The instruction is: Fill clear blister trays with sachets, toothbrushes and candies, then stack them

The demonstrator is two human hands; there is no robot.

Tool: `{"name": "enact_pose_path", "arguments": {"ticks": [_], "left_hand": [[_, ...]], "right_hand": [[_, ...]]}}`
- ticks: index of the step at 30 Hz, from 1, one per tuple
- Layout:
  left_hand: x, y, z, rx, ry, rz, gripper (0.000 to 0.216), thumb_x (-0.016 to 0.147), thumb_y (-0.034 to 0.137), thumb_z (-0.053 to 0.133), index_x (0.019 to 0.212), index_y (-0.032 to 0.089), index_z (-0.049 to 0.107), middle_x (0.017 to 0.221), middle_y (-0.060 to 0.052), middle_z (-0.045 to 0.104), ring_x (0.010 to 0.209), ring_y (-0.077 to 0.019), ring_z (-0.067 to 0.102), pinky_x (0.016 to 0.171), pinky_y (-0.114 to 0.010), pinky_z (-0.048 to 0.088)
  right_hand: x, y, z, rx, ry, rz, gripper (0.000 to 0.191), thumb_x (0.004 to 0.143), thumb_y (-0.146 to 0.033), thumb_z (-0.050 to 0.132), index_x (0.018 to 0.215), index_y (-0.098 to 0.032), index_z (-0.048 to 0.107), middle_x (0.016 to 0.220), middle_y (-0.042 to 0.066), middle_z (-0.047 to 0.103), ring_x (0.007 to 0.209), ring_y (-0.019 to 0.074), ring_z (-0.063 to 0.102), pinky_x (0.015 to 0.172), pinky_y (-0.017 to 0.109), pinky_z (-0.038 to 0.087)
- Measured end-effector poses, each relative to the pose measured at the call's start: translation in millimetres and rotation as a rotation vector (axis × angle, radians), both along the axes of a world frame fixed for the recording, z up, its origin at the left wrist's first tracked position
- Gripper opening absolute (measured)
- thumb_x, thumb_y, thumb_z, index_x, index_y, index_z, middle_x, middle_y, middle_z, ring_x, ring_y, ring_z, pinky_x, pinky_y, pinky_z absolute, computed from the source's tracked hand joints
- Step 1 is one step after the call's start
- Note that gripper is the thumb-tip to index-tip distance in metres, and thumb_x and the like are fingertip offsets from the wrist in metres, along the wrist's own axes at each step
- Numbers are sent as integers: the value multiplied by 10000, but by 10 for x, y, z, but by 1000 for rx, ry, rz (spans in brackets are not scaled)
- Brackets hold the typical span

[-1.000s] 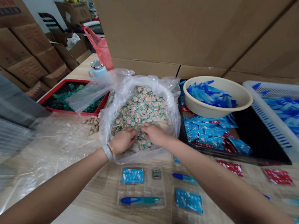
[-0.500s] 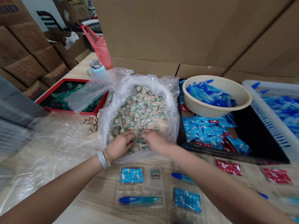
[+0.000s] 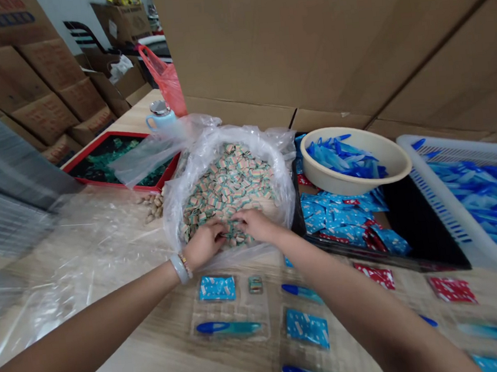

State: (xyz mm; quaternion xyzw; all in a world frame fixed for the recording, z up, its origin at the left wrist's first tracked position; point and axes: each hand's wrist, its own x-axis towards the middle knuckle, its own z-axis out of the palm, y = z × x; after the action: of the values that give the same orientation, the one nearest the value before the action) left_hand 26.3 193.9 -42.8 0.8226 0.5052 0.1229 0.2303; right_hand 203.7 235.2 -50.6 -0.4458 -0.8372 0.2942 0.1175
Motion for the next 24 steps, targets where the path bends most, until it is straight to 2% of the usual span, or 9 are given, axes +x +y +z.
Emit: {"name": "enact_pose_path", "arguments": {"ticks": [4, 8, 13, 20, 24], "left_hand": [[-12, -19, 41, -1, 19, -74, 181, 728, 109, 475, 850, 163, 598, 881, -43, 577, 833, -144, 530, 760, -236, 404], [-52, -26, 53, 4, -11, -60, 207, 753, 132, 453, 925, 172, 561, 898, -37, 586, 834, -144, 539, 752, -233, 404], [-77, -11, 55, 17, 10, -123, 213, 770, 142, 448, 947, 178, 559, 903, -32, 596, 843, -143, 546, 763, -231, 404], [-37, -64, 71, 160, 237, -269, 244, 802, 169, 426, 1008, 203, 550, 973, -55, 568, 885, -184, 530, 750, -285, 417], [-49, -66, 90, 170, 267, -273, 250, 805, 186, 435, 1038, 214, 521, 977, -59, 549, 893, -181, 522, 752, -287, 419]], "right_hand": [[-91, -3, 56, 36, -155, 39, 211, 728, -114, 496, 889, -173, 618, 886, 51, 601, 852, 151, 524, 748, 239, 374], [-114, -107, 111, 149, -225, -2, 184, 709, -106, 489, 851, -164, 591, 888, 66, 557, 869, 159, 485, 741, 243, 359], [-98, -198, 84, 181, -195, 47, 218, 685, -67, 465, 865, -146, 560, 837, 53, 547, 808, 149, 478, 705, 241, 365], [-44, -213, 37, 143, -142, 6, 196, 738, -137, 484, 895, -156, 600, 825, 56, 530, 834, 154, 484, 746, 260, 372], [-23, -237, 87, 187, -190, 12, 173, 738, -135, 486, 867, -146, 601, 839, 70, 530, 821, 165, 484, 756, 284, 367]]}}
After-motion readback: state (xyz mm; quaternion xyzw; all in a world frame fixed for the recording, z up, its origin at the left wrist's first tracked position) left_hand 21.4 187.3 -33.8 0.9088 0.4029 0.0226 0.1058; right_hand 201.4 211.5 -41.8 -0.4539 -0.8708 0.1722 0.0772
